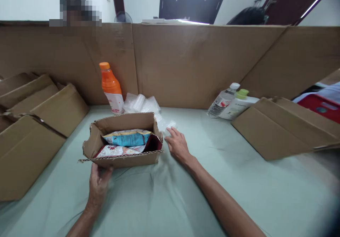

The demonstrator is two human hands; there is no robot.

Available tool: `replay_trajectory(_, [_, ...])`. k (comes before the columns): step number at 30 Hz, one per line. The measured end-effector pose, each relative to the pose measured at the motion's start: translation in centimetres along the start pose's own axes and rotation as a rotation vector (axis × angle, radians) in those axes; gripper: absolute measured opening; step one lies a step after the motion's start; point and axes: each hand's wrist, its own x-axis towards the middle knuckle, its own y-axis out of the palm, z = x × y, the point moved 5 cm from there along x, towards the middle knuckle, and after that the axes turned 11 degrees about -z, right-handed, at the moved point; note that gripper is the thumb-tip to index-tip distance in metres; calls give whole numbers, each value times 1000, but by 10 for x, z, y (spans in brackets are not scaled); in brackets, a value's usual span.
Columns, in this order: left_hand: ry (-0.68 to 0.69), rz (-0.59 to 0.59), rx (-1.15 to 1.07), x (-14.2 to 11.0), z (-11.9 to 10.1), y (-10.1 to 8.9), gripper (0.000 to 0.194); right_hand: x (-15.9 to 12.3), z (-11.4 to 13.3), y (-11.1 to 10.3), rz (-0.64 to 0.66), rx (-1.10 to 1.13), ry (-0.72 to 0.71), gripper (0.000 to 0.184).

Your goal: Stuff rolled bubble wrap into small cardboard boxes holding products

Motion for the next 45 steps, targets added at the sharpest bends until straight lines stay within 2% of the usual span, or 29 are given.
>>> replay_trajectory(3, [-10,-1,40,1,6,-1,64,11,4,7,-7,-3,4,37])
replay_trajectory(6, [-18,4,67,1,9,-1,64,4,12,-1,-59,18,12,35])
replay_trajectory(11, [-27,4,51,1,6,1,58,-46,5,-44,-224,31,-43,23])
replay_trajectory(15, [-45,13,53,1,6,1,54,-97,-18,-82,-330,-25,15,17])
replay_trajectory(18, [-49,31,53,1,4,1,49,-126,-26,-100,-341,-59,65,14])
replay_trajectory(20, [-46,30,45,1,1,1,51,-134,-22,-108,-342,-63,90,13])
replay_trajectory(23, [-57,23,42,0,-2,2,53,-127,-3,-114,-352,-7,121,13])
replay_trajectory(26, [-76,12,28,-2,-2,1,50,-102,23,-109,-328,169,145,21])
replay_trajectory(30, [-99,24,-12,-5,1,-1,52,-68,54,-81,-176,472,218,47])
replay_trajectory(34, [-123,27,25,-6,-1,-6,56,-52,76,-57,-50,699,255,56])
replay_trajectory(37, [-109,60,49,-2,-9,-7,55,-50,82,-54,-51,783,300,54])
replay_trajectory(45, [-89,122,81,21,-20,1,57,-46,89,-44,-161,863,368,58])
